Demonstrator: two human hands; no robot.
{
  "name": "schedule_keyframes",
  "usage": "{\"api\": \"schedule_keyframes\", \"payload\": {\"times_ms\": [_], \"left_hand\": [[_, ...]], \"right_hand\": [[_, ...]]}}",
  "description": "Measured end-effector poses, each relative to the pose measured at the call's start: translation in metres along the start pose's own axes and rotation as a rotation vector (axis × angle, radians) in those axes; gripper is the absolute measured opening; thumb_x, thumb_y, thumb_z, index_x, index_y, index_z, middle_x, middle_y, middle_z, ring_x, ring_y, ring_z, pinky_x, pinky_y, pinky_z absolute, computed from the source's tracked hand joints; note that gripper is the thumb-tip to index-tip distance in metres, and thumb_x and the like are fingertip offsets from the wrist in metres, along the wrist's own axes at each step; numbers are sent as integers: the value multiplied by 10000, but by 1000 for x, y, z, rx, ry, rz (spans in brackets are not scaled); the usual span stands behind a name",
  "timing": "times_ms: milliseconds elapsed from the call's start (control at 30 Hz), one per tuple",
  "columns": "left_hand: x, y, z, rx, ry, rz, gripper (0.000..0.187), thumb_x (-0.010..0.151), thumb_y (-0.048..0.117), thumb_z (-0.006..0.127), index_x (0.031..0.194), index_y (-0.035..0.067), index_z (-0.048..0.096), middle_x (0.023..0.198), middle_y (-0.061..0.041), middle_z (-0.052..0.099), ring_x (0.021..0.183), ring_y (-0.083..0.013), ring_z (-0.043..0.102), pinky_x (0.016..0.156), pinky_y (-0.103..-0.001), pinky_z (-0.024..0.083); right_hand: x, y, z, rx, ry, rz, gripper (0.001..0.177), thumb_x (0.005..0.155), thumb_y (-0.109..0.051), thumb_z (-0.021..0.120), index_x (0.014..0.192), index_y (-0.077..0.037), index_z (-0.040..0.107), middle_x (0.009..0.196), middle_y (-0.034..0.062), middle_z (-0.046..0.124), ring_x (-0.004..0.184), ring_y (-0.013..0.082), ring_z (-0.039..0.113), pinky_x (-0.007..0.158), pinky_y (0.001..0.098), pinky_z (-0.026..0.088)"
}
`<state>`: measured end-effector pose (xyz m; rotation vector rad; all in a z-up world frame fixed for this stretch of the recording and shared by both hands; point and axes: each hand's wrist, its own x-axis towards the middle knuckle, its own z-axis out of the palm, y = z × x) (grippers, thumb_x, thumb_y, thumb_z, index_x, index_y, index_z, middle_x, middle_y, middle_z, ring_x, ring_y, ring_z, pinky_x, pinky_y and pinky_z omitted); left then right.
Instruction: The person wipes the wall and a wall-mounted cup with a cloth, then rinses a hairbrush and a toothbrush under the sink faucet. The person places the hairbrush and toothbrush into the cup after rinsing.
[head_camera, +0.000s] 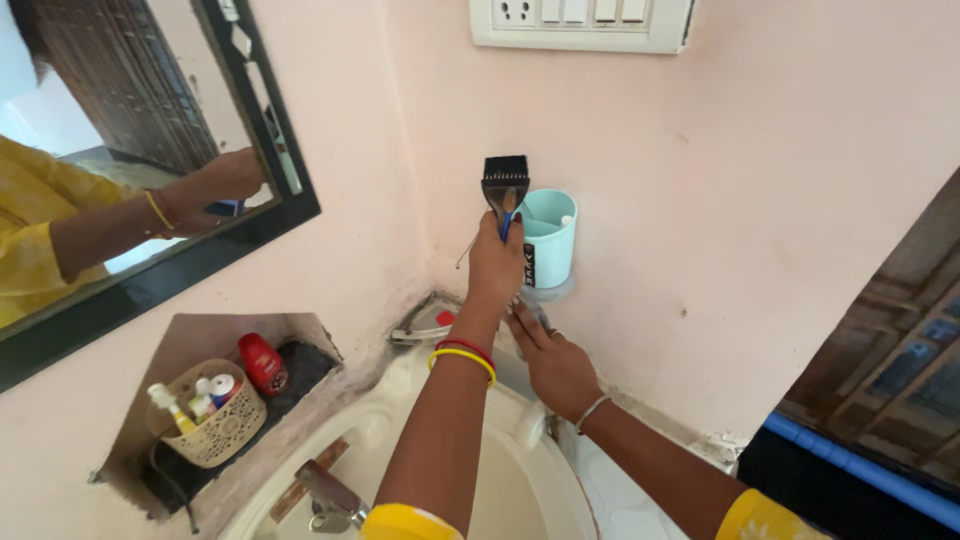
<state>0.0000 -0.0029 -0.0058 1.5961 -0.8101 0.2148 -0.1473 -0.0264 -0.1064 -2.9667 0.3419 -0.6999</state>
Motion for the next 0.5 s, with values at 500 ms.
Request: {"api": "schedule_keyframes", "payload": {"times_ms": [500], "left_hand": [[-189, -27, -64, -652, 98, -655, 222, 913, 212, 705, 1106, 106, 686, 644, 35, 453, 450, -55, 353, 397, -244, 261]], "right_hand": [[-62, -7, 11, 2199, -229, 523, 515, 996, -147, 598, 1503, -90, 527, 1080, 97, 675, 692, 145, 668, 637, 296, 563]]}}
